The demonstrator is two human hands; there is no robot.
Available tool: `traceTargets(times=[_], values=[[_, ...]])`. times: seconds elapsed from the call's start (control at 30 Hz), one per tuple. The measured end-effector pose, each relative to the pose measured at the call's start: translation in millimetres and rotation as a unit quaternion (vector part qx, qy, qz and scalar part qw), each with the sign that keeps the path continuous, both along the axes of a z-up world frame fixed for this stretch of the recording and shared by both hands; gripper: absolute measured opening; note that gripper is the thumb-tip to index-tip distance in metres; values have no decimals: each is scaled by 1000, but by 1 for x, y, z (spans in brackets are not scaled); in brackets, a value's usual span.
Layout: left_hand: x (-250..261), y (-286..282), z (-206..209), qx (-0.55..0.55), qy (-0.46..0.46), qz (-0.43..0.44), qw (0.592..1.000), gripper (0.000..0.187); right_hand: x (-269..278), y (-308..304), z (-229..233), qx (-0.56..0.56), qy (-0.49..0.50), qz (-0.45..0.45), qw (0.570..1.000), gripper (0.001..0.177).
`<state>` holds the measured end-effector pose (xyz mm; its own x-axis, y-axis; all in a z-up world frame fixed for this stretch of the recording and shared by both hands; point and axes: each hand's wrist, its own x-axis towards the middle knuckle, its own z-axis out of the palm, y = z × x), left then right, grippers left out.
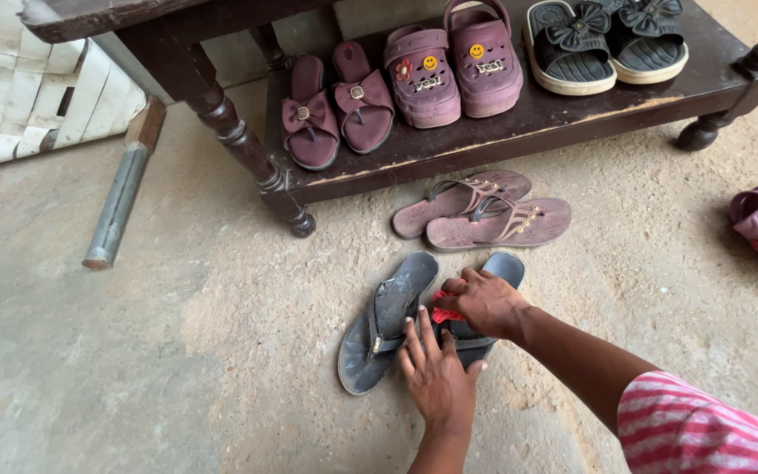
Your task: The person wipes several pairs of sandals and flip-flops with a red cloth, then places them on a two-tier shoe rack. The person handles each pair one at a time, wiping the soles and straps before arranging them on the lower shelf.
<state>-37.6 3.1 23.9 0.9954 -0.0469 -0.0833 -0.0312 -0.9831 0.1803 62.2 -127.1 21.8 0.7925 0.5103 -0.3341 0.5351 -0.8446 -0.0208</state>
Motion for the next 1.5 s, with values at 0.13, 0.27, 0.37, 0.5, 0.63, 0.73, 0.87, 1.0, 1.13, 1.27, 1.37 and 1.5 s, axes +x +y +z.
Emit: traceTargets(times=[0.13, 0.27, 0.37, 0.5, 0.63, 0.73, 0.87, 1.0, 1.13, 1.27, 1.37, 1.5], values=[[2, -2, -10, -21, 12, -3, 1000, 83, 1, -15, -1, 57, -26, -94, 994, 59], [2, -3, -20, -44, 17, 2, 999, 86, -4, -55, 1, 3, -18, -139, 990, 56], [1, -3, -24, -60, 25, 9, 998, 89, -11, -93, 1, -74, -37, -127, 988, 46], [1, -4, -26, -115, 19, 1, 993, 80, -19, -130, 5, -121, -27, -206, 971, 41], [14, -7, -25, -117, 20, 27, 993, 52, -25, -139, 6, -12, -28, -268, 963, 39], [21, -5, -22, -117, 25, 55, 991, 34, -27, -129, 0, 51, 46, -296, 953, 41], [24, -7, -16, -149, 103, 169, 969, 26, -26, -100, -10, 141, 36, -249, 957, 47], [17, -10, -23, -177, 65, 223, 956, 27, -29, -76, -21, 177, 13, -257, 950, 54], [14, -9, -35, -181, 17, 212, 960, 35, -45, -60, -35, 212, -65, -225, 949, 49], [12, -5, -36, -192, 14, 190, 963, 49, -70, -50, -46, 170, -69, -187, 965, 42], [15, -6, -39, -155, 78, 203, 964, 65, -87, -48, -48, 180, -107, -115, 971, 38], [25, -7, -59, -213, 24, 209, 954, 84, -93, -50, -41, 183, -99, 10, 978, 39]])
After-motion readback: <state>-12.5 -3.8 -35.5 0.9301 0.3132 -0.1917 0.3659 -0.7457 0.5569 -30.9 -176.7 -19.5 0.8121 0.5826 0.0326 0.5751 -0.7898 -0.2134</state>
